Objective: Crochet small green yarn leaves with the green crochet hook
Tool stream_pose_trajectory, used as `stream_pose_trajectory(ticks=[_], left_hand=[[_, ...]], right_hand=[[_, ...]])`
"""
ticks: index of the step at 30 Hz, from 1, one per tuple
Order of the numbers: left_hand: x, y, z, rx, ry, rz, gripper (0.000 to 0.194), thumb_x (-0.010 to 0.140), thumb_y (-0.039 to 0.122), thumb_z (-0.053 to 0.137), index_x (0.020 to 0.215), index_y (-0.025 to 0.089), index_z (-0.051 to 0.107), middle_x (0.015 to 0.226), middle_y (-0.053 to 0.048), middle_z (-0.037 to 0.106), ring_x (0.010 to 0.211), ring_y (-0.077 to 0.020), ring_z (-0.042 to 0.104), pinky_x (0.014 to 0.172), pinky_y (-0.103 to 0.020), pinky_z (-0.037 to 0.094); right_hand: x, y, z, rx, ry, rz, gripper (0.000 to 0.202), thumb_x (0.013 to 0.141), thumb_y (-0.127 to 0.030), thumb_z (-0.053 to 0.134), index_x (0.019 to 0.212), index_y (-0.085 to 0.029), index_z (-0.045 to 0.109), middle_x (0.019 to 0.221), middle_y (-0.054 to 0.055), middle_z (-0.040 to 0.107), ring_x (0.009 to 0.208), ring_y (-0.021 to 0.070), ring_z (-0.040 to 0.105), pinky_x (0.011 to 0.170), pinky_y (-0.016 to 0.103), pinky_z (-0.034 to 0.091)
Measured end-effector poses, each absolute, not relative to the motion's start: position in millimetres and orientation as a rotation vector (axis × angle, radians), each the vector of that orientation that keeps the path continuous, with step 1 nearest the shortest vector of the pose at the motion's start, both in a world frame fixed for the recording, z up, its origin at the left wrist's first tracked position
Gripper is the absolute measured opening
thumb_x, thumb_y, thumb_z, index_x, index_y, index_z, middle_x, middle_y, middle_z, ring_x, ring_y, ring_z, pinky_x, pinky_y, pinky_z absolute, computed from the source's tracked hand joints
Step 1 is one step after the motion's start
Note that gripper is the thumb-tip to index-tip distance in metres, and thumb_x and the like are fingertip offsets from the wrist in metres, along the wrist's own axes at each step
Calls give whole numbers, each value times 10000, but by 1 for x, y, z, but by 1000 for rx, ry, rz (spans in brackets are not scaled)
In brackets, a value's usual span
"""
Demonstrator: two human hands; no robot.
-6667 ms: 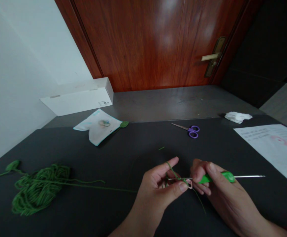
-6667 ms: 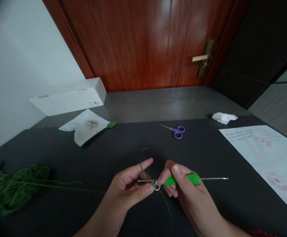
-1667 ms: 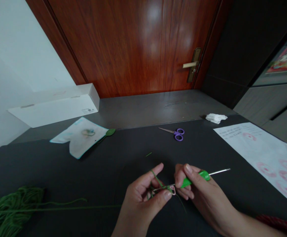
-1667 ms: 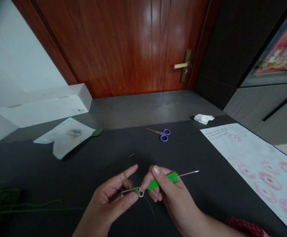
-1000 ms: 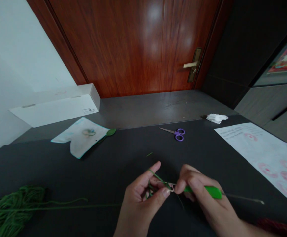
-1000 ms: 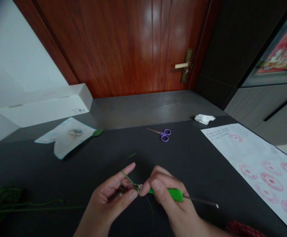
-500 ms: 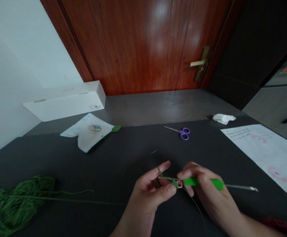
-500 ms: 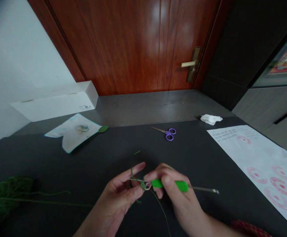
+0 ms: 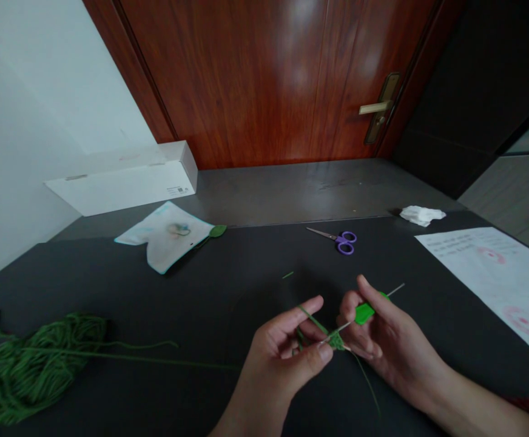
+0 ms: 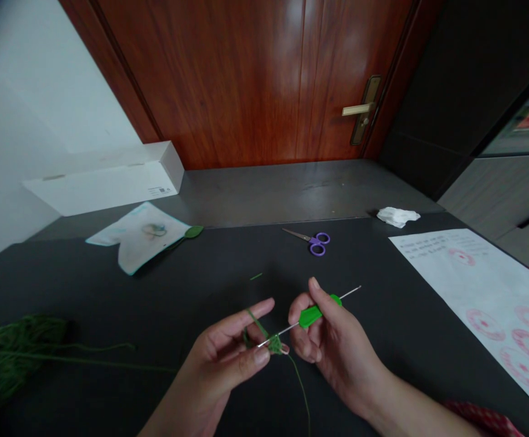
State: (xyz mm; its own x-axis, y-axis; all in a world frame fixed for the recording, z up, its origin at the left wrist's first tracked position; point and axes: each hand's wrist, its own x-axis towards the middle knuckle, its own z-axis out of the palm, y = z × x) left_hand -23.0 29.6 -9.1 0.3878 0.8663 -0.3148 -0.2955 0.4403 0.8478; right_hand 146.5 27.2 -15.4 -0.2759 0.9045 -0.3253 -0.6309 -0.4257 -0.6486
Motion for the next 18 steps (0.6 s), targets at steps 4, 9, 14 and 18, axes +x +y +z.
stream_pose_trajectory(ticks=[4, 9, 14, 18], left_hand=[[-21, 27, -3, 741, 880, 857, 446, 628, 199, 803, 1064, 237, 715, 689, 34, 620, 680, -104, 573, 705, -255, 414], [-22, 26, 1, 737, 877, 809, 462, 648, 162, 782, 1095, 241, 699, 734, 32, 628, 700, -94, 567, 725, -244, 416], [-24, 26, -2, 756, 840, 749, 485, 642, 187, 798, 1112, 227, 687, 730, 28, 638, 684, -90, 565, 709, -244, 421], [-24, 26, -3, 775, 849, 745, 491, 650, 197, 799, 1125, 218, 676, 737, 28, 636, 703, -95, 568, 716, -243, 424]], right_hand=[[148, 28, -14, -836, -540, 1842, 530, 942, -502, 392, 623, -160, 639, 374, -38, 473, 366, 63, 292, 453, 239, 215], [151, 29, -12, -852, -636, 1785, 557, 958, -483, 355, 591, -166, 629, 362, -36, 456, 345, 66, 290, 422, 248, 173], [155, 30, -11, -882, -718, 1717, 559, 959, -464, 371, 573, -160, 637, 344, -29, 455, 338, 71, 299, 402, 250, 158], [158, 31, -8, -890, -761, 1692, 571, 958, -463, 369, 561, -156, 643, 329, -28, 441, 333, 71, 291, 392, 246, 162]])
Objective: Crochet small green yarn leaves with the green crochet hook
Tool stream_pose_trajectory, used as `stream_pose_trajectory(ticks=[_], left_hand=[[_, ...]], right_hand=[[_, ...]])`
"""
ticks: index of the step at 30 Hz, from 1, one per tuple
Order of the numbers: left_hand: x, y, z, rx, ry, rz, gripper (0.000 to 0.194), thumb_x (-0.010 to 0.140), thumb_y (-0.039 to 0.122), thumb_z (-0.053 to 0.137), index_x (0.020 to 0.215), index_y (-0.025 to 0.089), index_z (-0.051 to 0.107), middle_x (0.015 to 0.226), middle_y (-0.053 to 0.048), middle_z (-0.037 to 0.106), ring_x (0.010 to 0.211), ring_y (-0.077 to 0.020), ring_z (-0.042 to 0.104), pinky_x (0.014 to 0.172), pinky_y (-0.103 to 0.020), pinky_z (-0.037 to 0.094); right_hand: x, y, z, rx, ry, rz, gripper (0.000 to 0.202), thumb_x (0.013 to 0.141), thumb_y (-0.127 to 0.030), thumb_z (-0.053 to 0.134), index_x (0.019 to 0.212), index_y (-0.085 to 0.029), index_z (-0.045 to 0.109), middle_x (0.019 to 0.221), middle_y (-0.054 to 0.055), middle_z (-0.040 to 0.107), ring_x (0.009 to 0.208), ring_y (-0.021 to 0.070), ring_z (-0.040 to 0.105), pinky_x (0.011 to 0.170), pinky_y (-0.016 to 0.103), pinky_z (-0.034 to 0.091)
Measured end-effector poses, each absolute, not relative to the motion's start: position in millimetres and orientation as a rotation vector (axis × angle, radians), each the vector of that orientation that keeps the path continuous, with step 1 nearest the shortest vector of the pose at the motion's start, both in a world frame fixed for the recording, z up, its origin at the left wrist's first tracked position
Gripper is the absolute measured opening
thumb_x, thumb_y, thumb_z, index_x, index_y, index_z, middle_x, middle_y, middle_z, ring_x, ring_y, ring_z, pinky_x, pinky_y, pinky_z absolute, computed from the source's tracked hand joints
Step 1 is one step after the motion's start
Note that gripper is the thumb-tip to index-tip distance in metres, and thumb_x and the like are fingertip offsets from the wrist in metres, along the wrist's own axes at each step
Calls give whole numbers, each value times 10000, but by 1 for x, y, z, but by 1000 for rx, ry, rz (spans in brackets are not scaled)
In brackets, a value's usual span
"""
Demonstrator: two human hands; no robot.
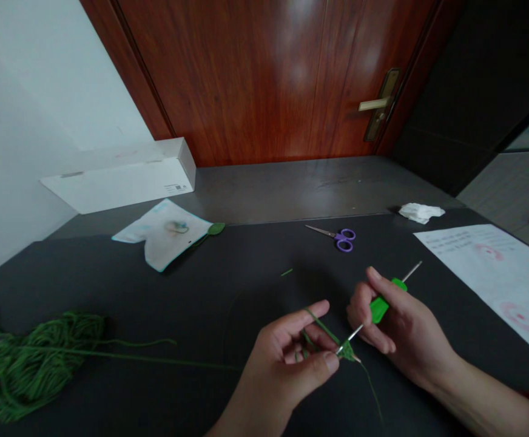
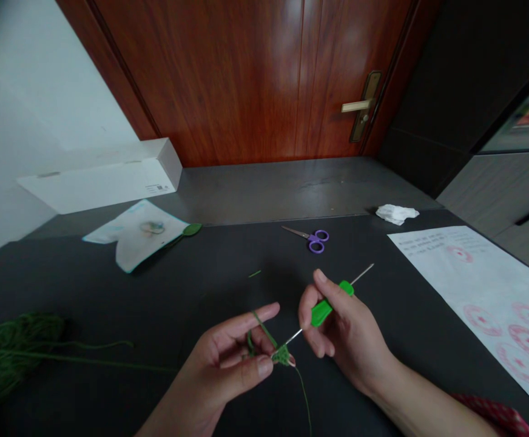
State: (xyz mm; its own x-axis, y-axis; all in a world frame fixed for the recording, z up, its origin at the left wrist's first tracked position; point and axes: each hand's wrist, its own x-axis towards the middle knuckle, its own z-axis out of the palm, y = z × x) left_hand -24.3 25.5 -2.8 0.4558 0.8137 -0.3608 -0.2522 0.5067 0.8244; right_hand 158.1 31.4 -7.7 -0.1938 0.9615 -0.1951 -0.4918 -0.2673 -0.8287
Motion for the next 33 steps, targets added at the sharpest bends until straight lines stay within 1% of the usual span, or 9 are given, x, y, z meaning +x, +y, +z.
stream_pose_trajectory(ticks=[9, 16, 22, 29, 33], left_hand=[[-24, 25, 0, 829, 846, 699, 523, 667, 190, 769, 1173, 196, 641, 753, 19, 633, 740, -121, 582, 733, -257, 430], [-22, 22, 7, 817, 902, 712, 482, 666, 177, 759, 1138, 194, 664, 758, 13, 637, 732, -121, 581, 742, -268, 426], [-24, 24, 1, 826, 875, 703, 483, 665, 199, 766, 1138, 204, 668, 763, 11, 638, 749, -126, 586, 758, -273, 434], [-23, 22, 6, 812, 929, 738, 466, 645, 182, 759, 1104, 205, 683, 740, 17, 632, 697, -111, 566, 699, -254, 426], [-22, 21, 9, 817, 951, 741, 483, 641, 175, 756, 1117, 193, 675, 743, 12, 633, 711, -120, 571, 696, -256, 427]], right_hand=[[164, 33, -1, -892, -884, 1632, 573, 963, -438, 373, 542, -160, 645, 329, -28, 437, 331, 78, 286, 370, 251, 172], [167, 33, 0, -882, -940, 1596, 575, 960, -430, 381, 522, -167, 646, 323, -27, 428, 334, 87, 307, 368, 260, 179], [167, 34, 2, -888, -949, 1588, 571, 955, -438, 387, 523, -169, 647, 327, -26, 431, 333, 86, 308, 376, 263, 190], [165, 33, 0, -886, -922, 1566, 569, 959, -430, 378, 529, -167, 642, 333, -27, 435, 336, 82, 299, 376, 259, 190], [166, 33, 0, -883, -917, 1561, 565, 961, -425, 372, 541, -167, 647, 338, -27, 433, 340, 82, 304, 376, 255, 196]])
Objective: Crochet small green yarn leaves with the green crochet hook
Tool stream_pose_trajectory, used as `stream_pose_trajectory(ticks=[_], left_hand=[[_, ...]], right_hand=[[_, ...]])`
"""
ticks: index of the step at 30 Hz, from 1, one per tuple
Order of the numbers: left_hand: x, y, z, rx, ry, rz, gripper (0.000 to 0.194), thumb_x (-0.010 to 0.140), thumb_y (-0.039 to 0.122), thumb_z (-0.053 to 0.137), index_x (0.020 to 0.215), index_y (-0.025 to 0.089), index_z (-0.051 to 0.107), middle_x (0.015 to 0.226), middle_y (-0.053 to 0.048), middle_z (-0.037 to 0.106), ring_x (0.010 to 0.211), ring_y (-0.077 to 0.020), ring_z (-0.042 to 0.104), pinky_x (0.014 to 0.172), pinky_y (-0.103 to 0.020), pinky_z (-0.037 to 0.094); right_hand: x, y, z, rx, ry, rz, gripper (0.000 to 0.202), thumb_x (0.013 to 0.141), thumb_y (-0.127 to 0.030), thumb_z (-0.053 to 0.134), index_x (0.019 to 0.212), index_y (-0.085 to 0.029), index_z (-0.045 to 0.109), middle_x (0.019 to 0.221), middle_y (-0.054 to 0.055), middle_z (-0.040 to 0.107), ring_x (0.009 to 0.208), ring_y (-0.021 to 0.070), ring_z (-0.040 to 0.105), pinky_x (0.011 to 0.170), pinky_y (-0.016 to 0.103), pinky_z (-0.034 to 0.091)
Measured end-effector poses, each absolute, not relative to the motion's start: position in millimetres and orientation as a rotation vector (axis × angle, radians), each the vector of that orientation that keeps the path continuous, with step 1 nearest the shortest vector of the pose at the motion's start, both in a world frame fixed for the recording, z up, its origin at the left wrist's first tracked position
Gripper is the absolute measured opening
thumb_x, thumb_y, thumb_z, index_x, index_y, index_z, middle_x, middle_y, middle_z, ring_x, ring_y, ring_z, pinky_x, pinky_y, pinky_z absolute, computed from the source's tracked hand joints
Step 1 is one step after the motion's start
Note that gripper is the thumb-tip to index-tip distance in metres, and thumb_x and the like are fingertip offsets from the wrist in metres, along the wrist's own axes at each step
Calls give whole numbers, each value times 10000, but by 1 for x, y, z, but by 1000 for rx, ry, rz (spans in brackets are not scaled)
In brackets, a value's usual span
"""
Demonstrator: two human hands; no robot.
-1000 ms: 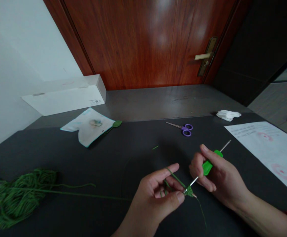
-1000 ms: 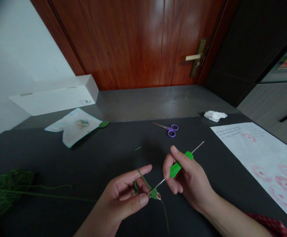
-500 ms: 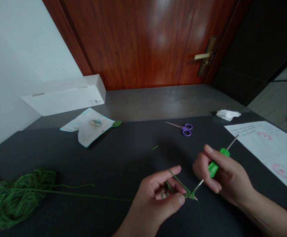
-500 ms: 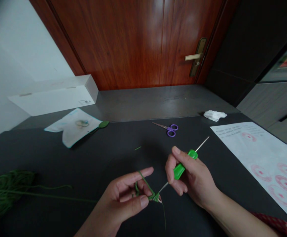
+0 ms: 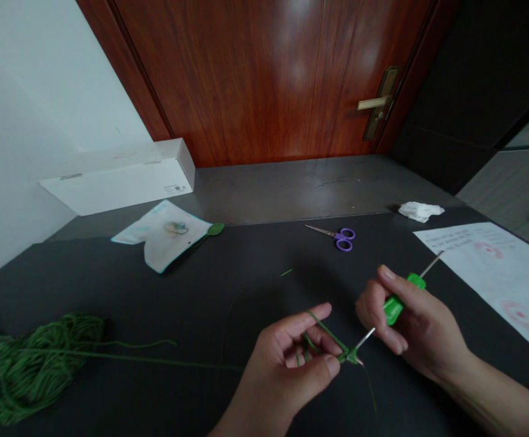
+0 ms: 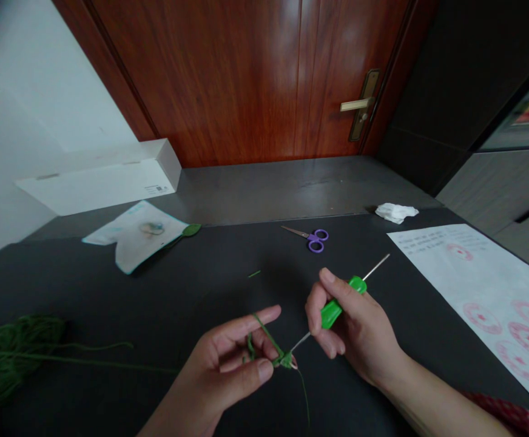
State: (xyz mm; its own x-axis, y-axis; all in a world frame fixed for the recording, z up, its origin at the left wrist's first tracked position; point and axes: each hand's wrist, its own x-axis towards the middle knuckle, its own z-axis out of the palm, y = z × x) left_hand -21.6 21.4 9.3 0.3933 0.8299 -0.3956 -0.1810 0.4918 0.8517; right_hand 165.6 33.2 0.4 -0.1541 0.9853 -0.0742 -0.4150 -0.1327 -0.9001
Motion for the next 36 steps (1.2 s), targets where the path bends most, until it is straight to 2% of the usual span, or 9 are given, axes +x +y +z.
stream_pose_trajectory(ticks=[12, 18, 24, 28, 31, 33, 36], left_hand=[[-24, 28, -8, 856, 903, 768, 496, 642, 186, 776, 1127, 197, 674, 772, -10, 653, 749, -148, 597, 739, -288, 450], [-24, 28, -8, 866, 935, 787, 516, 649, 198, 778, 1152, 188, 658, 769, -5, 654, 733, -139, 589, 746, -287, 449], [-24, 31, -5, 924, 975, 792, 523, 643, 231, 788, 1148, 185, 662, 777, -9, 661, 719, -145, 586, 739, -295, 448], [-23, 31, -8, 981, 1017, 860, 495, 668, 222, 766, 1151, 177, 665, 801, -35, 679, 776, -174, 601, 779, -311, 443], [-21, 30, -9, 977, 1100, 917, 516, 670, 231, 752, 1173, 179, 651, 760, -17, 664, 680, -149, 564, 691, -290, 436], [-21, 29, -5, 997, 1170, 928, 516, 682, 241, 741, 1185, 179, 642, 747, -6, 650, 641, -133, 523, 654, -277, 415], [-22, 28, 4, 1043, 1223, 930, 502, 725, 256, 716, 1213, 191, 620, 750, 3, 636, 681, -141, 509, 696, -284, 401]], right_hand=[[166, 25, 0, -872, -1032, 1417, 522, 960, -403, 390, 594, -177, 685, 385, -7, 502, 361, 94, 369, 388, 246, 271], [167, 16, -2, -850, -1219, 1268, 497, 963, -414, 378, 666, -190, 707, 475, 20, 557, 432, 132, 460, 420, 269, 332], [173, 10, -2, -837, -1549, 986, 464, 983, -387, 330, 714, -203, 660, 553, 31, 590, 499, 157, 506, 490, 301, 372], [177, 11, -2, -739, -1814, 819, 403, 996, -340, 286, 842, -205, 633, 636, 55, 626, 570, 193, 584, 574, 353, 435], [176, 9, -6, -681, -1956, 639, 346, 993, -323, 278, 1005, -217, 608, 717, 86, 672, 666, 241, 641, 629, 393, 469], [172, 7, -10, -674, -2022, 487, 355, 993, -347, 274, 1105, -222, 587, 744, 99, 692, 715, 261, 654, 637, 398, 481], [163, 3, -17, -703, -2122, 254, 406, 996, -391, 261, 1151, -201, 584, 762, 107, 692, 773, 261, 650, 697, 401, 502]])
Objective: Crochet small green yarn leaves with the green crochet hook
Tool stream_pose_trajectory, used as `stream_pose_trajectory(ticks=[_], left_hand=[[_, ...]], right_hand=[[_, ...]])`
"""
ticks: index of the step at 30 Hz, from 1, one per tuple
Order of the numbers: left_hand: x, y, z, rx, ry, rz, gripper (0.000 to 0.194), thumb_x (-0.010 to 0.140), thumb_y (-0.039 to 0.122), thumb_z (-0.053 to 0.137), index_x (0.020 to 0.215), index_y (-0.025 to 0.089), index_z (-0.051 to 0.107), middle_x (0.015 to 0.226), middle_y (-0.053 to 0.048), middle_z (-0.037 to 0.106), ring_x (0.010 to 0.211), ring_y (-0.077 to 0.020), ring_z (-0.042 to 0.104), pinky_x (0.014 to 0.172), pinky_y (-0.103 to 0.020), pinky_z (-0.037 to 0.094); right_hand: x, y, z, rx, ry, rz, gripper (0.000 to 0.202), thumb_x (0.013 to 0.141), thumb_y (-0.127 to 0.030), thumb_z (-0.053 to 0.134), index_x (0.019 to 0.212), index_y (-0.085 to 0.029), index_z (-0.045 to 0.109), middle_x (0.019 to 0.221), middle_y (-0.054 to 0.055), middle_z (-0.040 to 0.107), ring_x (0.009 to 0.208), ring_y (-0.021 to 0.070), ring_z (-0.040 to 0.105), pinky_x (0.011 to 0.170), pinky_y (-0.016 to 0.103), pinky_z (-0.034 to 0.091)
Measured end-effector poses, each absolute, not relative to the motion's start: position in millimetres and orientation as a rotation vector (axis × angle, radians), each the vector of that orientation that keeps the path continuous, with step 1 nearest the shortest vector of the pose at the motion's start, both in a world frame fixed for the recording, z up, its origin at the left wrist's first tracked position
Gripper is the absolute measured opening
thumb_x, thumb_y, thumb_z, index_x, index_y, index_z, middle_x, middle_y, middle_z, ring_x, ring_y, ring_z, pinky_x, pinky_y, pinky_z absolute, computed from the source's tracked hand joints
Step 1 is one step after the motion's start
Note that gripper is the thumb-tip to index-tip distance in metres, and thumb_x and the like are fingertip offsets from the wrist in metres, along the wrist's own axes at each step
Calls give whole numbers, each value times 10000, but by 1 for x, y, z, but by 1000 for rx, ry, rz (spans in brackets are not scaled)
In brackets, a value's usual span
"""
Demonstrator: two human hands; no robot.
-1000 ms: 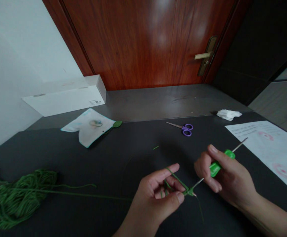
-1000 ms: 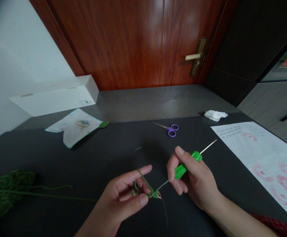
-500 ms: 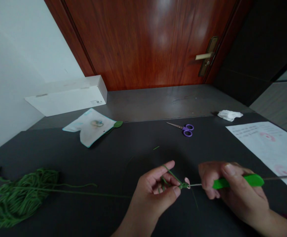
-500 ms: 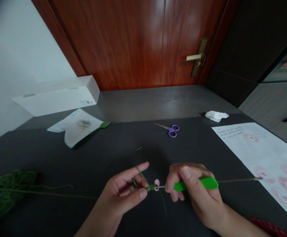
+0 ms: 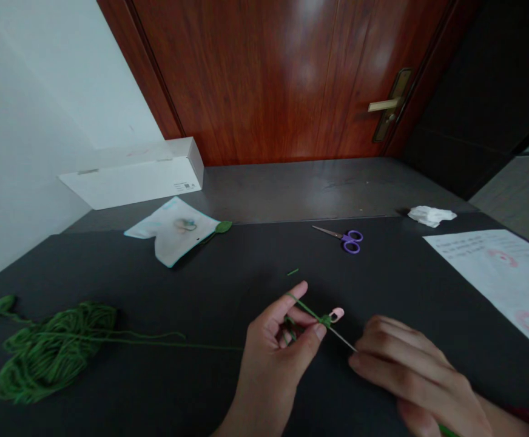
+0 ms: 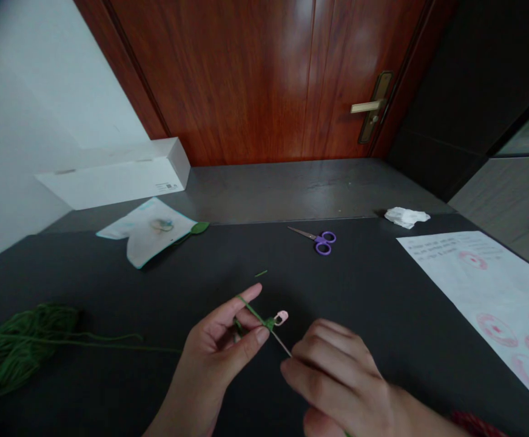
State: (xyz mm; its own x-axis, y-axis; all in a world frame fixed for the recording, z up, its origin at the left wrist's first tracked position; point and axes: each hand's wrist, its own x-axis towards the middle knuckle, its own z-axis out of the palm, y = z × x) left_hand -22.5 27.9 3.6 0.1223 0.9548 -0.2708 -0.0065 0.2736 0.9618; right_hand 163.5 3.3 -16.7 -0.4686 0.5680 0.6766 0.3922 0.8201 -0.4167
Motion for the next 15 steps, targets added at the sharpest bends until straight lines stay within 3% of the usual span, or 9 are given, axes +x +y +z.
stream_pose_trajectory(ticks=[3, 7, 10, 15], left_hand=[[-24, 28, 11, 1059, 1194, 935, 498, 736, 253, 711, 1220, 191, 615, 721, 21, 616, 694, -142, 508, 726, -287, 394], [-25, 31, 14, 853, 1006, 942, 557, 675, 214, 763, 1213, 180, 620, 660, 50, 592, 685, -122, 529, 790, -289, 392], [-28, 33, 16, 671, 860, 858, 548, 634, 160, 785, 1166, 172, 652, 627, 59, 584, 626, -87, 506, 743, -266, 388], [-34, 36, 22, 735, 887, 749, 499, 641, 134, 781, 1124, 203, 677, 623, 62, 594, 610, -83, 520, 733, -262, 383]], right_hand=[[156, 2, -19, -706, -2173, 121, 413, 995, -397, 293, 1053, -166, 631, 786, 108, 671, 767, 231, 625, 749, 407, 511], [155, 7, -16, -661, -2258, 22, 378, 973, -392, 395, 918, -154, 683, 771, 95, 649, 731, 210, 596, 688, 385, 534], [161, 11, -12, -600, -2314, -71, 314, 956, -352, 455, 975, -152, 696, 785, 95, 679, 747, 219, 613, 752, 417, 531], [177, 7, -3, -561, -2361, 42, 409, 991, -399, 330, 1130, -172, 640, 837, 102, 750, 821, 230, 667, 868, 420, 481]])
